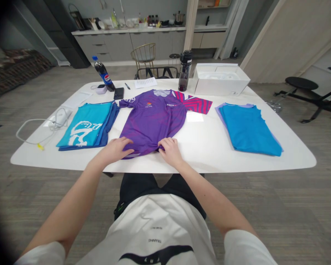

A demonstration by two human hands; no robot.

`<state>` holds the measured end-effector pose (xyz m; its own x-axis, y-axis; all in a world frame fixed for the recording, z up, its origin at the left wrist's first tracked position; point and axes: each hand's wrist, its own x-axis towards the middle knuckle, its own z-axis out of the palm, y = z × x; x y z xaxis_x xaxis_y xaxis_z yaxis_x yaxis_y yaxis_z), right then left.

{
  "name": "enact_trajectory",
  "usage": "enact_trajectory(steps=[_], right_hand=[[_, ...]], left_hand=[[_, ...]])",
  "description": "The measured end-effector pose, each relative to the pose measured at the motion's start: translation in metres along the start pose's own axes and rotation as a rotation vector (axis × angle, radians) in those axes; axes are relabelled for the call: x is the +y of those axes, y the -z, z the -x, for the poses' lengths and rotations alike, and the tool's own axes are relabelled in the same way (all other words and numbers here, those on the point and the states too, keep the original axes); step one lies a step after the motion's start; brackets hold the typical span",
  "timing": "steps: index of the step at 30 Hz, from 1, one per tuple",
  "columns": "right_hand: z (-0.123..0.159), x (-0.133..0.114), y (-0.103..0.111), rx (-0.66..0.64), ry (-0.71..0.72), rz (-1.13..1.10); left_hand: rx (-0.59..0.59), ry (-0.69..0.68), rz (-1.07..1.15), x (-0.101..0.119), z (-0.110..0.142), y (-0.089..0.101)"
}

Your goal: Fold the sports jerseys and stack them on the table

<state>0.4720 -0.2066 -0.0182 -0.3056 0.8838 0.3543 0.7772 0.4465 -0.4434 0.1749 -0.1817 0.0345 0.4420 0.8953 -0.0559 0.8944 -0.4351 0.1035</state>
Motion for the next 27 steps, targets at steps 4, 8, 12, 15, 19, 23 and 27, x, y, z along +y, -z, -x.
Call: enact_trajectory(steps=[4, 8, 12, 15, 19, 23, 27], right_hand=[[0.004, -0.010, 0.007, 0.163, -0.085, 0.051], [0.012, -0.016, 0.002, 0.050, -0.367, 0.270], [0.020, -0.012, -0.005, -0.148, -0.378, 0.384], [0.028, 0.010, 0.009, -0.186, -0.331, 0.368], [0.049, 0.064, 0.056, -0.238, -0.355, 0.338], [0.074, 0.103, 0.101, -0.234, -0.373, 0.363], [0.088, 0.102, 0.111, -0.129, -0.337, 0.357]], left_hand=[[0.033, -0.110, 0.072, 0.040, -0.007, -0.030], [0.087, -0.031, 0.001, 0.062, -0.005, -0.049], [0.146, 0.021, -0.028, 0.064, 0.003, -0.062], [0.179, 0.050, -0.030, 0.059, 0.009, -0.067], [0.192, 0.087, -0.021, 0.052, 0.019, -0.065], [0.180, 0.082, 0.007, 0.052, 0.027, -0.062], [0.159, -0.046, 0.046, 0.053, 0.026, -0.063]])
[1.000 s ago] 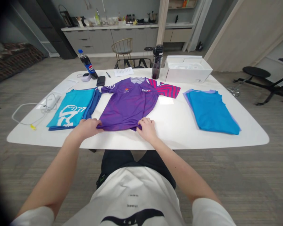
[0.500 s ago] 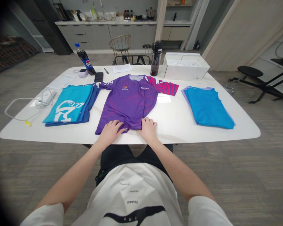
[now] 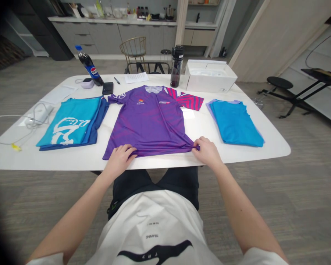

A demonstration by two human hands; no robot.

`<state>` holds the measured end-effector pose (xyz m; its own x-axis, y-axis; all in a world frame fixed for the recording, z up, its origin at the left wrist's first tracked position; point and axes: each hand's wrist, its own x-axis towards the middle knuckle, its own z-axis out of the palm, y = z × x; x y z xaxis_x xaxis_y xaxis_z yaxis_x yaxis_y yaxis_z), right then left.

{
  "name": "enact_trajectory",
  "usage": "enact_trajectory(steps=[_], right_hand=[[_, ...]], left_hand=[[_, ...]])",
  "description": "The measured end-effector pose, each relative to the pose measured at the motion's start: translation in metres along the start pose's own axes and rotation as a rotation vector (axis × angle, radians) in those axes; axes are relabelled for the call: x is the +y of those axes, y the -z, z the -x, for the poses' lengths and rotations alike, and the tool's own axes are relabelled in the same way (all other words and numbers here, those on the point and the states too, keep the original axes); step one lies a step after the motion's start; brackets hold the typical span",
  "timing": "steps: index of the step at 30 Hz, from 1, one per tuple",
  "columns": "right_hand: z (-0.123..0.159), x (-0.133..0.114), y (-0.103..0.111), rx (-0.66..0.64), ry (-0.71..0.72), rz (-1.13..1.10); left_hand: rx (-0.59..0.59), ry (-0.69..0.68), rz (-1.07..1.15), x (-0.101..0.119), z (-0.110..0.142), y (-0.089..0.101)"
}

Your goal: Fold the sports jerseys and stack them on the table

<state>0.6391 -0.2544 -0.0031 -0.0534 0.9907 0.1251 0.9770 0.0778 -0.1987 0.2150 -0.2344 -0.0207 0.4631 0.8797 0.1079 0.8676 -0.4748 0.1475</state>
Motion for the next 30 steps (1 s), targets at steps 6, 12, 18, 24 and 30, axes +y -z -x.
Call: enact_trajectory(steps=[6, 12, 18, 24, 30], right_hand=[[0.017, -0.015, -0.018, 0.067, 0.071, -0.127], [0.034, -0.015, -0.019, -0.080, 0.023, -0.057], [0.033, -0.026, -0.002, -0.076, 0.025, -0.021], [0.031, -0.030, -0.014, -0.115, 0.165, -0.124], [0.016, -0.018, -0.006, -0.201, 0.037, -0.140]], left_hand=[[-0.040, -0.070, 0.000, -0.005, 0.001, -0.001], [-0.121, -0.062, 0.092, -0.006, 0.011, 0.019], [-0.103, -0.043, 0.151, 0.010, 0.002, 0.022], [-0.131, -0.008, 0.158, 0.044, 0.008, 0.010], [-0.119, -0.093, 0.361, 0.028, -0.016, 0.014]])
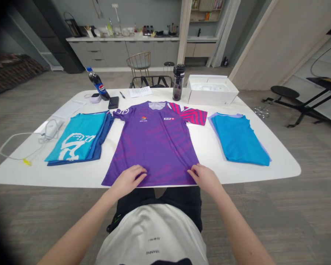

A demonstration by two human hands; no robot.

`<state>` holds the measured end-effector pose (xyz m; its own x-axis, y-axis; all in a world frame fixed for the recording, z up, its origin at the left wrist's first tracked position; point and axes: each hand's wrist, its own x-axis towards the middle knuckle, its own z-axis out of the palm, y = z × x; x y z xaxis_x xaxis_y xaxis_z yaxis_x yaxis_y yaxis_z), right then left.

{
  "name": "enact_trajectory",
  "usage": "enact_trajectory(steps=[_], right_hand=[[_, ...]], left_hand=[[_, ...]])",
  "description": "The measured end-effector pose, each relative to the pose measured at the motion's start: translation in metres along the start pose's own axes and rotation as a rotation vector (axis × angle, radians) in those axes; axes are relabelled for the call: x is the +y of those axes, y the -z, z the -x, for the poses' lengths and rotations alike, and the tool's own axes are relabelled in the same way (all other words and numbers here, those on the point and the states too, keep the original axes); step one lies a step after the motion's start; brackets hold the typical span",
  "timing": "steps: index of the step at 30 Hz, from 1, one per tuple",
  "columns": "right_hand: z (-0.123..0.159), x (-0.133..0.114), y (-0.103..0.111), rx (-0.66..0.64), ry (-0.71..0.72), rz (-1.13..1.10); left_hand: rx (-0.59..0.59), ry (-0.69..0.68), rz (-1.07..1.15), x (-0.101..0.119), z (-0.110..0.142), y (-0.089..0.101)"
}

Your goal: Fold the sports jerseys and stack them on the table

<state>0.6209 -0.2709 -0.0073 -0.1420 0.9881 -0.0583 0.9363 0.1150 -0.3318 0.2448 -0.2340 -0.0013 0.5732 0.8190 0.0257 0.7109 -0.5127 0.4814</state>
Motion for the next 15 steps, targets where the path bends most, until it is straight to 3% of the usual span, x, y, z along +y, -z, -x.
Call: enact_trajectory(steps=[2, 5, 8, 11, 15], right_hand=[[-0.030, -0.006, 0.005, 0.097, 0.041, -0.050], [-0.092, -0.017, 0.002, 0.241, 0.113, -0.100], [-0.143, -0.018, -0.012, 0.220, 0.109, -0.041], [-0.157, -0.001, -0.029, 0.154, 0.048, 0.067], [-0.142, 0.028, -0.037, 0.169, 0.007, 0.133]], left_hand=[[0.085, -0.006, -0.080, -0.023, -0.028, 0.007], [0.184, 0.107, -0.251, -0.060, -0.075, 0.015], [0.199, 0.257, -0.333, -0.086, -0.105, 0.015], [0.177, 0.335, -0.333, -0.091, -0.109, 0.006], [0.158, 0.346, -0.306, -0.073, -0.097, -0.013]])
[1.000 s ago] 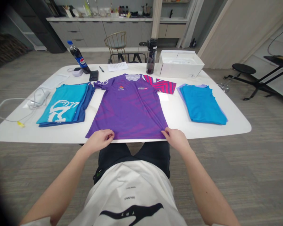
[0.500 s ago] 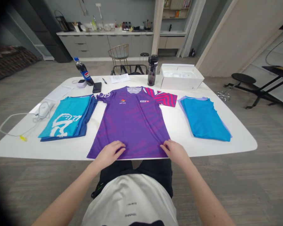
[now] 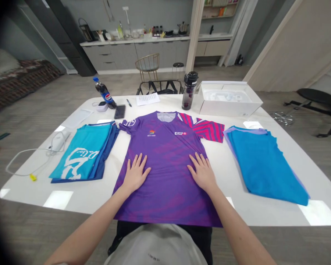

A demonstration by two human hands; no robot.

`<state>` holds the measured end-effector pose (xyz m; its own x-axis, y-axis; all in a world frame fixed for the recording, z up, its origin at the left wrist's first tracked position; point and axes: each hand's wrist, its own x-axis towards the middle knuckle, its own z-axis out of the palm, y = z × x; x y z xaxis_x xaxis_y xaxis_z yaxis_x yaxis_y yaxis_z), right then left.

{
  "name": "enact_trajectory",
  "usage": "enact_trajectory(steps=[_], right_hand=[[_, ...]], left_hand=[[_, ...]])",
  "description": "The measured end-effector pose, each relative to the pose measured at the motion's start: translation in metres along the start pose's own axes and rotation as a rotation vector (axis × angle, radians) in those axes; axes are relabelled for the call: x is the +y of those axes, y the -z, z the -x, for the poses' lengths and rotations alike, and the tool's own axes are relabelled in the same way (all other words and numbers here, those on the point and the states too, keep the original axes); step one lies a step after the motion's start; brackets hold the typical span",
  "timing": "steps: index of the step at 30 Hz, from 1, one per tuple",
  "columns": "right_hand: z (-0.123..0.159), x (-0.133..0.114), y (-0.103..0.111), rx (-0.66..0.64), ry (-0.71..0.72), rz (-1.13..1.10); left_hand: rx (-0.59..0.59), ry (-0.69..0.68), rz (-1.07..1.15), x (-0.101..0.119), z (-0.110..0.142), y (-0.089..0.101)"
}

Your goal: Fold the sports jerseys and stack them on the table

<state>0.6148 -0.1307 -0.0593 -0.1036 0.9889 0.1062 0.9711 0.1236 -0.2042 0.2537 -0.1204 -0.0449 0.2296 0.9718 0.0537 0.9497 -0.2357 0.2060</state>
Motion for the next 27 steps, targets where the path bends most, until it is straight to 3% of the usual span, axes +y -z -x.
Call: enact_trajectory(steps=[3, 5, 7, 11, 13, 16, 18, 21, 24, 27], right_hand=[[-0.007, 0.002, 0.008, 0.038, -0.017, -0.007], [-0.032, -0.008, 0.014, 0.077, 0.007, -0.037], [-0.073, -0.021, 0.015, 0.113, 0.058, -0.079], [-0.166, -0.037, 0.004, 0.110, 0.047, -0.146], [-0.203, -0.040, -0.006, 0.067, 0.018, -0.152], [-0.238, -0.051, -0.017, 0.047, 0.020, -0.120], [-0.252, -0.071, -0.021, 0.068, 0.085, -0.103], [-0.273, -0.120, -0.025, 0.072, 0.212, -0.125], [-0.301, -0.174, -0.030, 0.048, 0.224, -0.131], [-0.334, -0.206, -0.041, 0.029, 0.083, -0.095]], left_hand=[[-0.014, -0.029, 0.022, 0.012, -0.006, 0.002], [0.014, -0.060, 0.027, 0.012, -0.034, 0.008], [0.082, -0.046, 0.015, -0.001, -0.076, 0.016], [0.272, 0.203, -0.041, -0.056, -0.163, 0.033], [0.234, 0.246, -0.103, -0.088, -0.189, 0.041], [0.132, 0.173, -0.195, -0.126, -0.207, 0.050], [0.147, 0.147, -0.241, -0.142, -0.217, 0.056], [0.178, 0.209, -0.279, -0.157, -0.241, 0.065], [0.024, 0.244, -0.299, -0.169, -0.271, 0.070], [-0.139, 0.195, -0.319, -0.181, -0.292, 0.069]])
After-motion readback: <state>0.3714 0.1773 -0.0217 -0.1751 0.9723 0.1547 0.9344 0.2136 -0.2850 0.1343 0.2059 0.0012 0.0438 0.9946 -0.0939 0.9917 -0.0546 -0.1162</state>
